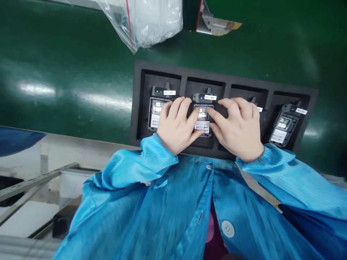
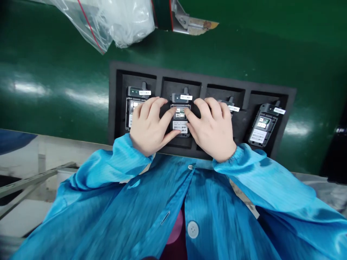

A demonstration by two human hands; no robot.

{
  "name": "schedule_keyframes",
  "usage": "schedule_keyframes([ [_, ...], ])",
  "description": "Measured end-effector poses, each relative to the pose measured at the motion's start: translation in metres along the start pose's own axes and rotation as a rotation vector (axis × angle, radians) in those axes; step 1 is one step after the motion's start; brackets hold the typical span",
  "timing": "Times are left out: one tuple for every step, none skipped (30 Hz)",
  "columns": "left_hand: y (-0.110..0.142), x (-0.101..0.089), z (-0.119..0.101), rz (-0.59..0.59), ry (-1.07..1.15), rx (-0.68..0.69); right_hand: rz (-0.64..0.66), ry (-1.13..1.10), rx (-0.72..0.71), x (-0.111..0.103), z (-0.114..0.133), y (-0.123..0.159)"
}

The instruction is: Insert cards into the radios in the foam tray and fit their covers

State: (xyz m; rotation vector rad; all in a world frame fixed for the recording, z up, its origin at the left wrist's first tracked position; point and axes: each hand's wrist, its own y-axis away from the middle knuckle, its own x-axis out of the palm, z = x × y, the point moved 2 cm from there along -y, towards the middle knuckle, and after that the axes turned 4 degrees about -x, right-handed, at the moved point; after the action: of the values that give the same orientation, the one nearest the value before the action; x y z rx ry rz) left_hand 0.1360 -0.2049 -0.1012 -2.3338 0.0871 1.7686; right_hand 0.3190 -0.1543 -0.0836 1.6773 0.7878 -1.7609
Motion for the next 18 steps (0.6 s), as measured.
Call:
schedule_keyframes([
  [0.000, 0.001, -0.001, 0.003, 0.000, 0.003, 0.005, -0.007, 0.002, 0.000, 0.000, 0.000],
  [0.000, 0.000, -0.001, 0.007, 0.004, 0.007, 0.009, -0.023, 0.004, 0.000, 0.001, 0.001],
  [0.001, -0.002, -0.002, 0.010, 0.012, 0.014, 0.009, -0.042, 0.005, 0.000, 0.002, 0.001],
  [0.001, -0.007, -0.001, 0.012, 0.024, 0.019, -0.001, -0.060, 0.007, 0.000, 0.002, 0.002],
  [0.001, -0.013, 0.001, 0.014, 0.036, 0.018, -0.017, -0.072, 0.010, 0.000, 0.002, 0.003],
  [0.001, -0.022, 0.005, 0.015, 0.048, 0.012, -0.039, -0.076, 0.013, 0.000, 0.003, 0.005],
  [-0.001, -0.031, 0.012, 0.007, 0.054, 0.001, -0.060, -0.073, 0.015, 0.000, 0.003, 0.007],
  [-0.003, -0.041, 0.022, -0.011, 0.048, -0.023, -0.075, -0.063, 0.013, 0.000, 0.003, 0.009],
  [-0.007, -0.051, 0.036, -0.043, 0.028, -0.049, -0.081, -0.048, 0.004, -0.001, 0.003, 0.011],
  [-0.013, -0.061, 0.053, -0.092, -0.010, -0.077, -0.077, -0.031, -0.010, -0.001, 0.003, 0.013],
  [-0.021, -0.068, 0.072, -0.139, -0.062, -0.121, -0.068, -0.016, -0.028, -0.002, 0.003, 0.013],
  [-0.031, -0.074, 0.093, -0.198, -0.106, -0.152, -0.054, -0.005, -0.041, -0.003, 0.003, 0.013],
  [-0.044, -0.076, 0.114, -0.175, -0.133, -0.182, -0.044, 0.000, -0.049, -0.004, 0.003, 0.013],
  [-0.057, -0.078, 0.136, -0.191, -0.118, -0.241, -0.041, 0.000, -0.050, -0.004, 0.003, 0.011],
  [-0.072, -0.078, 0.156, -0.203, -0.081, -0.301, -0.050, -0.006, -0.046, -0.005, 0.004, 0.008],
  [-0.087, -0.078, 0.174, -0.185, -0.017, -0.358, -0.062, -0.016, -0.039, -0.006, 0.005, 0.005],
  [-0.102, -0.076, 0.187, -0.153, 0.034, -0.397, -0.075, -0.030, -0.033, -0.006, 0.006, 0.002],
  [-0.117, -0.076, 0.196, -0.141, 0.047, -0.421, -0.082, -0.046, -0.029, -0.005, 0.007, -0.001],
])
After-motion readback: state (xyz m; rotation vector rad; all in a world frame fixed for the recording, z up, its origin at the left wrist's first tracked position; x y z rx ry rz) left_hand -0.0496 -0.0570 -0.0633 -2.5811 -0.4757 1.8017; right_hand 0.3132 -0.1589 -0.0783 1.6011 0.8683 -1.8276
